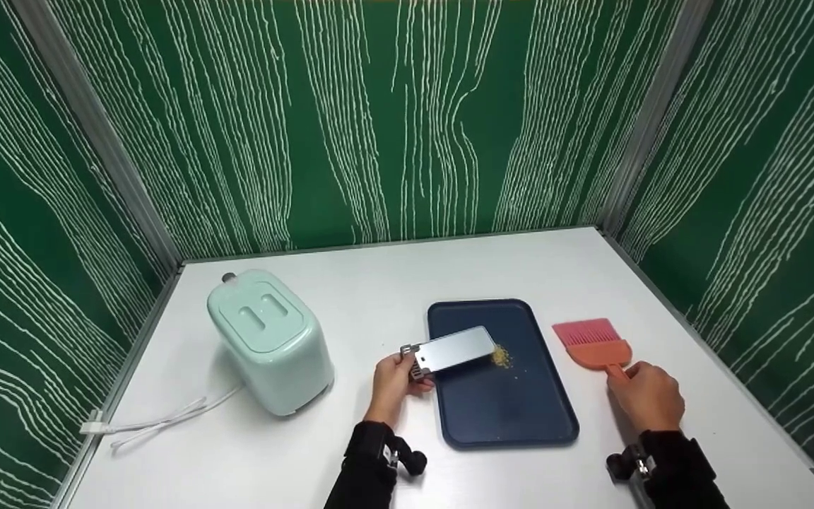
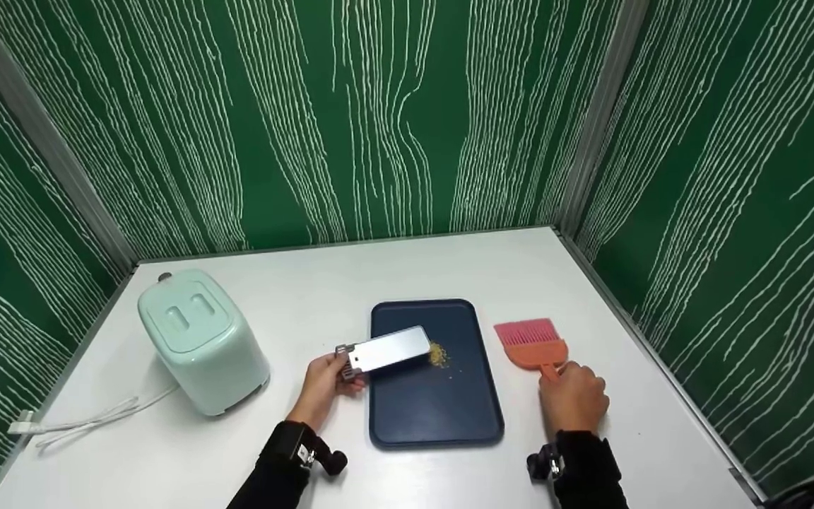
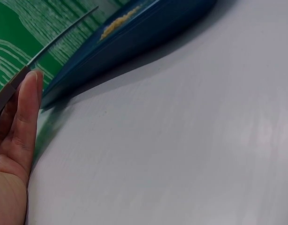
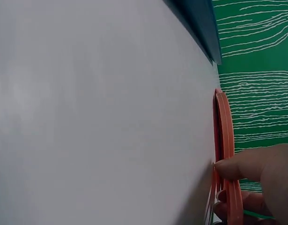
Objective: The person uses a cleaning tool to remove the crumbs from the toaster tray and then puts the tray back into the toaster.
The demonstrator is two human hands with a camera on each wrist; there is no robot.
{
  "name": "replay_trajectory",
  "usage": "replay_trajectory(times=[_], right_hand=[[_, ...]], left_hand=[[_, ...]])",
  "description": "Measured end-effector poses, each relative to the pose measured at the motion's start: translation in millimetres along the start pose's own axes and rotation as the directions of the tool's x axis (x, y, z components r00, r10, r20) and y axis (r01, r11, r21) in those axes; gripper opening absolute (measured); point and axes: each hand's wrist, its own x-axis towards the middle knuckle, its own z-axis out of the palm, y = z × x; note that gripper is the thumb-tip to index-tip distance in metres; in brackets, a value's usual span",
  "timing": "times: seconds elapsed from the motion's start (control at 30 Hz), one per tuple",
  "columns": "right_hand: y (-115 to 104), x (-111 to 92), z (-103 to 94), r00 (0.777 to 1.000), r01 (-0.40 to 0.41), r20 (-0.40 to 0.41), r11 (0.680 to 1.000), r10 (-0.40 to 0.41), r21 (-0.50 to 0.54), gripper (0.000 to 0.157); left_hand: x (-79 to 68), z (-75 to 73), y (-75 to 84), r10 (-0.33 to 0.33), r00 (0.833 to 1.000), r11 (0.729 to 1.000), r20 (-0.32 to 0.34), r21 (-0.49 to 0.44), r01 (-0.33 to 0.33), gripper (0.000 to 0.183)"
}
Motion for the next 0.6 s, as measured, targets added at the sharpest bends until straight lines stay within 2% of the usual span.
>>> replay_trajectory(times=[0.37,0.6], right_hand=[[-0.7,1.0,-1.9,0.998,-0.040,0.039,0.999,0.040,0.009,0.029],[-0.7,-1.0,-3.4,0.998,-0.040,0.046,0.999,0.039,0.023,0.031]], left_hand=[[1.4,0.3,-2.0,0.023,1.000,1.000,0.006,0.009,-0.023,0.025],[1.0,0.8,-1.2,0.010,1.000,1.000,0.001,0.005,-0.010,0.027]])
